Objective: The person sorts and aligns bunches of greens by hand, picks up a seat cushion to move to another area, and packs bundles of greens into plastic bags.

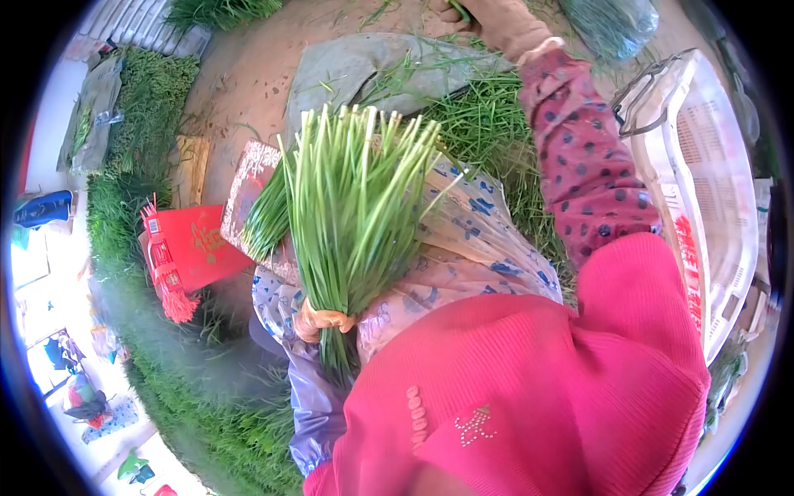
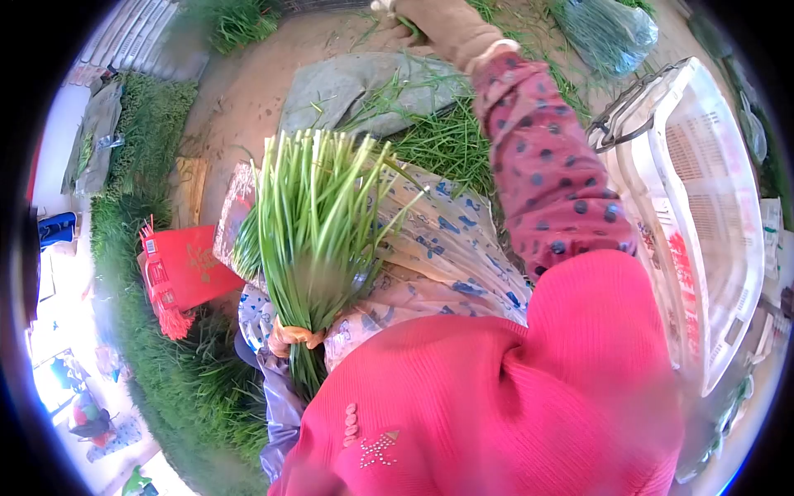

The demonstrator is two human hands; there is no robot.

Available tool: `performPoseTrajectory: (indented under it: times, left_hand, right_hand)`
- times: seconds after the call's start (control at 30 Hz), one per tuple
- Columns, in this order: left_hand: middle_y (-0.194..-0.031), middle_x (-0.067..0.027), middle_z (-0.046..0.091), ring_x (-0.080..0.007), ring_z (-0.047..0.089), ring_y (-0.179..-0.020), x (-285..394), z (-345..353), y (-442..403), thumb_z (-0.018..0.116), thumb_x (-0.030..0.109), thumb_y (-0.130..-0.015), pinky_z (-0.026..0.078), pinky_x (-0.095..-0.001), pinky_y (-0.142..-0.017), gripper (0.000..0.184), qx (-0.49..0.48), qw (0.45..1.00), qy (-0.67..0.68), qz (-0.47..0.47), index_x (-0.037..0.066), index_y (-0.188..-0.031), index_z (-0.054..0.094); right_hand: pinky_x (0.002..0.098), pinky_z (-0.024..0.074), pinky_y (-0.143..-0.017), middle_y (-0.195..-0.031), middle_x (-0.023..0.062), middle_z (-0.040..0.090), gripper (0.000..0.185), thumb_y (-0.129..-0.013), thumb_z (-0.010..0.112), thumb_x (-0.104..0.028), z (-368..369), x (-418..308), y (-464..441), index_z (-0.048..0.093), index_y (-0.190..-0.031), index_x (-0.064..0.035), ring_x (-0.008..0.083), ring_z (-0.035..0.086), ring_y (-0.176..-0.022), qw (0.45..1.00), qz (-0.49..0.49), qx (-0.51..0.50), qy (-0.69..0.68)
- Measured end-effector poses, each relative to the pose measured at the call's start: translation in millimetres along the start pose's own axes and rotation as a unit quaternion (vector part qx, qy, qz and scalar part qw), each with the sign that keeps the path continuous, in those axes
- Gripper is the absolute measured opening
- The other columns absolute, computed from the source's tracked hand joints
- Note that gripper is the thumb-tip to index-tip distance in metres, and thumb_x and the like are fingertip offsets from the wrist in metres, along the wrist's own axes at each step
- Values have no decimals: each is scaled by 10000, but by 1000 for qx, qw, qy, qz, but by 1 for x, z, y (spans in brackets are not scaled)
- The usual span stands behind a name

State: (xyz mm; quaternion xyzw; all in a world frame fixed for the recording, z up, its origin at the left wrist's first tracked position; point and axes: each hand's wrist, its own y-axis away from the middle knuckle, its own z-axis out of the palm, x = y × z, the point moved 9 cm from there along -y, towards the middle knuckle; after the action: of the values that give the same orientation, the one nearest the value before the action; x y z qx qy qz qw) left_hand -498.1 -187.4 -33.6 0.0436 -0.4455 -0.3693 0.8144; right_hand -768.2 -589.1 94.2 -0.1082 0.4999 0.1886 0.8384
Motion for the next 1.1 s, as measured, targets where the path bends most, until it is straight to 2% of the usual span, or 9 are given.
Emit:
performPoseTrajectory:
  times: [0.07,0.2,0.27,0.5,0.6,0.7,0.83,1.0,1.1]
  left_hand:
    - [-647,-117,568,-194,523,-522,15,10,-5,727,33,-744,391,-327,-451,307,-3,1000,5,12,-51,-971,539]
    - [-661,-130,564,-212,524,-526,7,-7,-9,743,40,-738,385,-332,-454,422,-33,999,-5,14,-58,-1063,494]
    - [-673,-132,564,-217,528,-529,8,0,-10,751,41,-733,383,-335,-455,451,-54,998,-41,0,-55,-1082,482]
    - [-710,-114,553,-234,550,-543,-11,-30,8,854,192,-661,409,-362,-464,622,56,998,-39,-2,-30,-1101,474]
    - [-706,-109,559,-227,556,-548,-17,-30,5,867,220,-650,411,-355,-457,638,68,996,-40,-28,-36,-1092,484]
    - [-695,-101,564,-217,553,-542,0,-19,-3,877,228,-633,418,-343,-453,649,77,996,-40,0,-39,-1086,495]
    - [-688,-55,576,-179,553,-552,18,-9,-8,804,109,-623,428,-323,-458,399,99,987,-128,-11,-12,-930,579]
    - [-684,-19,586,-150,553,-565,41,14,-13,715,38,-602,429,-304,-463,178,148,954,-260,-16,12,-746,614]
    - [-685,-28,591,-159,558,-569,38,11,-8,716,31,-620,433,-300,-473,162,182,970,-163,-3,4,-745,617]
  right_hand:
    - [299,520,-712,-962,68,671,416,-853,629,-233,18,2,26,562,-1245,-109,171,642,-729,925,53,-53,372]
    - [289,513,-673,-891,53,669,495,-817,651,-202,60,33,81,533,-1287,-98,122,617,-703,884,-88,-177,424]
    - [289,502,-655,-814,37,657,534,-807,648,-179,83,75,105,511,-1312,-77,104,593,-695,884,126,-265,363]
    - [213,444,-562,-905,17,645,178,-894,572,-92,8,24,70,664,-1039,-45,72,505,-625,952,43,77,293]
    - [293,486,-801,-1011,44,644,297,-842,646,-168,60,6,73,639,-1112,-45,143,592,-904,903,51,-112,411]
    - [389,462,-804,-986,103,584,445,-752,726,-311,122,10,96,649,-1105,-51,227,589,-911,822,-63,-250,508]
    - [412,363,-1046,-1454,186,334,524,-672,781,-238,139,45,94,622,-1132,-44,378,332,-1336,715,-66,-160,678]
    - [477,420,-950,-1390,174,418,479,-734,695,-279,159,48,120,606,-1168,-99,410,443,-1210,666,-265,-181,673]
    - [473,461,-857,-1231,163,535,323,-779,647,-259,124,82,100,622,-1040,-71,386,553,-1056,681,-82,-162,709]
